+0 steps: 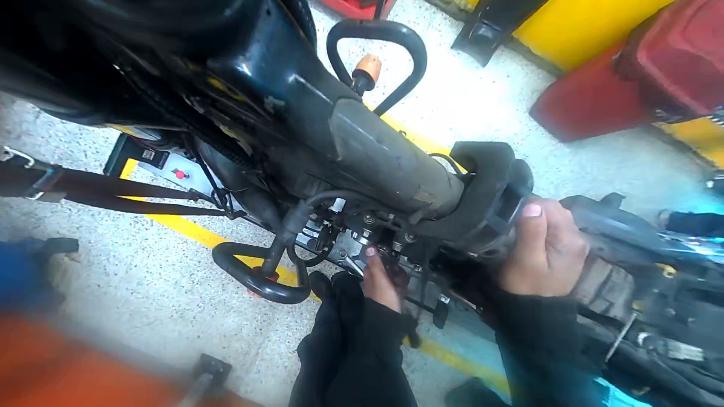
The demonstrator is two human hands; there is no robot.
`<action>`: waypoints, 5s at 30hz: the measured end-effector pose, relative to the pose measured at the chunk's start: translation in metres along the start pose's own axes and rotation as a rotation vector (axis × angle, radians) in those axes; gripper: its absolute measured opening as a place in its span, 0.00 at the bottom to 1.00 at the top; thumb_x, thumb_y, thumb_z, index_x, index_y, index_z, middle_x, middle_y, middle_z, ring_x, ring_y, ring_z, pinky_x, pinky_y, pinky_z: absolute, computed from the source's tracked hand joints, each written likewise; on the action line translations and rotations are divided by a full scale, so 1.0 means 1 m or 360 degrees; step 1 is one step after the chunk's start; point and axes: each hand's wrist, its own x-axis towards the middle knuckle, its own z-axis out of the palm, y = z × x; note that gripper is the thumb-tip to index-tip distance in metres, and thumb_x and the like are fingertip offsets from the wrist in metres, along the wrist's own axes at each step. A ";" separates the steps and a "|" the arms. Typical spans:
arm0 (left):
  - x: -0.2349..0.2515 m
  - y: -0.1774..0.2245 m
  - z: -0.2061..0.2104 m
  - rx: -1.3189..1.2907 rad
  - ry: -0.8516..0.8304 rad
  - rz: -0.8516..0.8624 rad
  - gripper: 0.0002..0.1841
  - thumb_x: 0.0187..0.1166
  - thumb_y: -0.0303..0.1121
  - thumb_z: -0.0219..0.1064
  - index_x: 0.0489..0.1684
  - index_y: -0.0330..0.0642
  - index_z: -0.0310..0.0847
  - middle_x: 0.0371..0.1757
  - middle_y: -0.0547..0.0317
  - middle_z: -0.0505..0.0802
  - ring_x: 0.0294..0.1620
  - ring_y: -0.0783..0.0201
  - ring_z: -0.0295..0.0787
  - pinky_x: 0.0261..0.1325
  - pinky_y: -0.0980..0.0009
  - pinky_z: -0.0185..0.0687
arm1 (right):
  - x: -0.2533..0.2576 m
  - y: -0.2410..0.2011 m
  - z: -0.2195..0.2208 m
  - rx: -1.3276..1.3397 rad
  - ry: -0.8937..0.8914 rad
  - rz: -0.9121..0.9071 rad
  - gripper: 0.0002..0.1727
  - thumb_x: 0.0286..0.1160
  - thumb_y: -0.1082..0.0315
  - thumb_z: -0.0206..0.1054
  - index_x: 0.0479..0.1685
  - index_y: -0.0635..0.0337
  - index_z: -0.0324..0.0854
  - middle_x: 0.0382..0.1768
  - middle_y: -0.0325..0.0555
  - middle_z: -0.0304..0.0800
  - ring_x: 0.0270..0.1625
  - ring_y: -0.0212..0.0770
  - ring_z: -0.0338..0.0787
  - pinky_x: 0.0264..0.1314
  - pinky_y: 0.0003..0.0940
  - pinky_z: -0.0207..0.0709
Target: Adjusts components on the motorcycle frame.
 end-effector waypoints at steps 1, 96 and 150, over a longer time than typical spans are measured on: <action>0.007 -0.002 -0.015 0.0286 -0.0081 0.0205 0.39 0.92 0.60 0.26 0.29 0.40 0.75 0.13 0.64 0.75 0.11 0.72 0.68 0.16 0.75 0.68 | 0.000 0.000 0.000 0.0003 -0.0004 0.0000 0.28 0.94 0.53 0.45 0.47 0.64 0.88 0.44 0.52 0.91 0.54 0.43 0.87 0.68 0.44 0.72; -0.007 -0.012 -0.032 0.1088 -0.0052 0.0301 0.21 0.89 0.35 0.58 0.72 0.28 0.73 0.51 0.42 0.92 0.54 0.53 0.91 0.64 0.52 0.85 | -0.001 0.005 0.002 0.0035 0.0004 0.0001 0.29 0.93 0.52 0.44 0.46 0.62 0.88 0.44 0.50 0.90 0.55 0.43 0.86 0.70 0.46 0.69; -0.027 -0.011 -0.010 0.0978 -0.0504 -0.0062 0.08 0.73 0.30 0.75 0.42 0.35 0.92 0.36 0.53 0.96 0.40 0.66 0.92 0.52 0.64 0.87 | 0.002 0.005 0.003 0.0004 0.0007 -0.0007 0.29 0.93 0.52 0.42 0.46 0.61 0.88 0.43 0.51 0.90 0.55 0.45 0.85 0.70 0.48 0.69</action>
